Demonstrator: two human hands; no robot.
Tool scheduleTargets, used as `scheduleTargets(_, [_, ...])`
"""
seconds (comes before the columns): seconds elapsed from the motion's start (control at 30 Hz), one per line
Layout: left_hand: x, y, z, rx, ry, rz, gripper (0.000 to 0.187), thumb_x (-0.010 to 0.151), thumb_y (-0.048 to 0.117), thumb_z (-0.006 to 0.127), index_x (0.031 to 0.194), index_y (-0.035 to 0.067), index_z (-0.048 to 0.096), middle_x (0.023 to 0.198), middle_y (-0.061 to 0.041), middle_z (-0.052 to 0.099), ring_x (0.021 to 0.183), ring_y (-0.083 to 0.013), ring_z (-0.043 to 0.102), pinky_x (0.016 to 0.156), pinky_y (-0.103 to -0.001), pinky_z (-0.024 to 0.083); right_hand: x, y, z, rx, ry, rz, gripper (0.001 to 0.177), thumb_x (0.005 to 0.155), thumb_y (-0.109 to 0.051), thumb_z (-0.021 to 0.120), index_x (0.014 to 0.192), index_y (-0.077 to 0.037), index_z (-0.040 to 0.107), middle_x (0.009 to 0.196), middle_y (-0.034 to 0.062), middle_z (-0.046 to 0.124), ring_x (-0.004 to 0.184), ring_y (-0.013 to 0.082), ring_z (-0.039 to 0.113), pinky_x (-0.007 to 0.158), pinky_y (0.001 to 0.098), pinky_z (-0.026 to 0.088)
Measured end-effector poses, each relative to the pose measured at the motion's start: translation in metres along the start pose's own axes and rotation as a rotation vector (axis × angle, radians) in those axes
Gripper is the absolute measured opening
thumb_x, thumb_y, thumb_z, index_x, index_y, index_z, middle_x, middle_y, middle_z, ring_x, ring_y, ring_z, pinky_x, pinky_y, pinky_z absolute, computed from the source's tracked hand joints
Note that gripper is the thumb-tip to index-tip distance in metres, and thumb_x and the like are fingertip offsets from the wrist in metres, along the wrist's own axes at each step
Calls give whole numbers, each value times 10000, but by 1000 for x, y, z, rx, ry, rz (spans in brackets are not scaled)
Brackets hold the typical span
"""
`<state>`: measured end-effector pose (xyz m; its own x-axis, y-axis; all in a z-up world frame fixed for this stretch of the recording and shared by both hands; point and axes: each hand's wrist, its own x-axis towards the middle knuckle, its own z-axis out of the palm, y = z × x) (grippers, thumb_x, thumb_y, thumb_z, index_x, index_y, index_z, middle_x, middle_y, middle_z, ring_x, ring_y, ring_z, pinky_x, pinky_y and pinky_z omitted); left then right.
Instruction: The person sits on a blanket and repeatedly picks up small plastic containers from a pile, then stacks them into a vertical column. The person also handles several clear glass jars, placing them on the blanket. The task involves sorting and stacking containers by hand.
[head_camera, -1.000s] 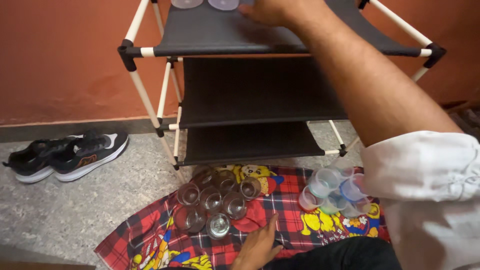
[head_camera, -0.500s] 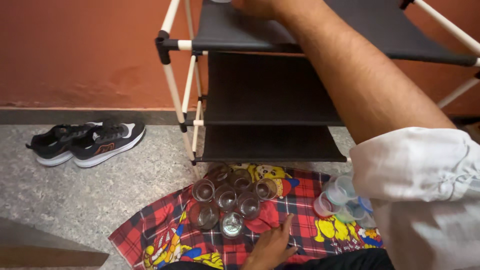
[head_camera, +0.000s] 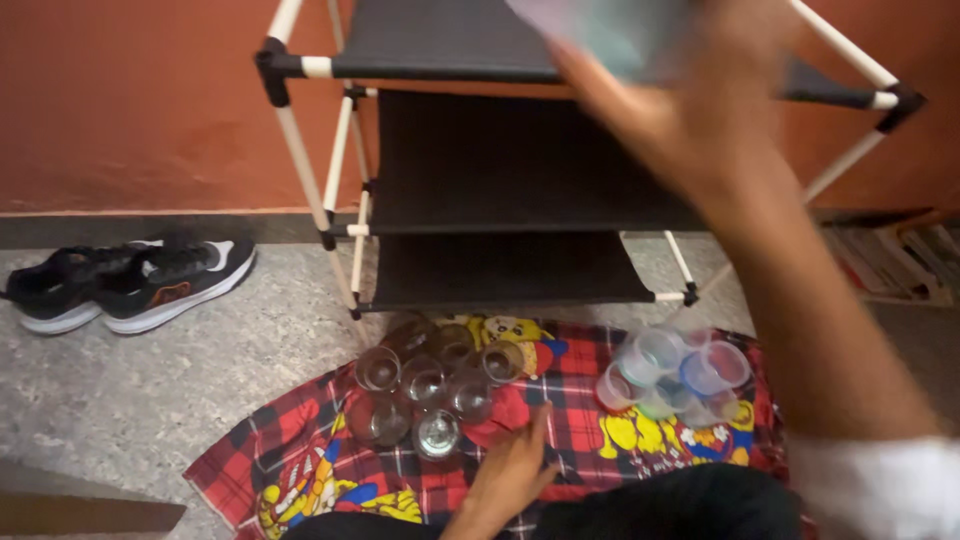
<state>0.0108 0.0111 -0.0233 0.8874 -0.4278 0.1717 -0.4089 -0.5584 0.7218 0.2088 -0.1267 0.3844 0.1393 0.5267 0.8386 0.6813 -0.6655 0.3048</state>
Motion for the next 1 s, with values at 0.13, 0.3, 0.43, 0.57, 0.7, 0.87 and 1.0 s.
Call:
scheduleTargets(0.13, [2,25,-18,-11,151,-27,1064,770,293,880,1554,-36,240,1479,-268,478,1348,-425,483,1082,-534,383,-186,-70,-92,325,-134,585,545,880,-351,747,1223,46,599,959,192,681,830,319,669,725,451,533])
scheduleTargets(0.3, [-5,40,-28,43,241,106,1312,557,470,956,1520,-48,232,1591,-229,317,1444,-404,346,1146,-569,298,-359,-175,-26,297,-661,1011,466,852,-394,720,1007,31,607,805,242,654,738,380,626,664,489,499])
scheduleTargets(0.43, [-13,37,-13,158,85,93,1164,496,406,940,1422,-56,406,1399,-231,524,1295,-410,505,1058,-543,373,-406,-223,-2,631,-990,1131,567,853,-474,728,1080,35,628,806,251,695,749,381,711,677,473,548])
scheduleTargets(0.57, [-7,27,-13,128,89,-53,762,585,247,887,1241,1,588,1145,-197,675,1101,-395,620,986,-486,455,-392,-220,6,690,-1073,1051,644,819,-476,755,1183,33,602,879,242,710,801,369,721,712,459,557])
scheduleTargets(0.7, [2,28,-23,171,50,-55,701,558,222,878,1166,-10,615,1100,-213,680,1075,-402,617,991,-493,448,-376,-207,2,873,-944,1003,755,808,-416,757,1356,39,508,1084,240,696,920,350,708,804,426,563])
scheduleTargets(0.87, [11,40,-39,78,-13,-59,778,487,248,923,1152,-20,621,1063,-221,690,1009,-411,651,910,-502,502,-367,-191,-17,980,-833,679,848,809,-294,861,1448,45,417,1351,236,535,1223,375,543,1000,460,485])
scheduleTargets(1.0, [5,25,-65,-283,-163,-306,734,502,226,926,1178,61,694,1051,-110,781,981,-236,768,896,-374,590,-368,-180,-39,967,-830,576,718,789,-42,817,1440,-85,517,1542,230,416,1368,339,477,964,307,591])
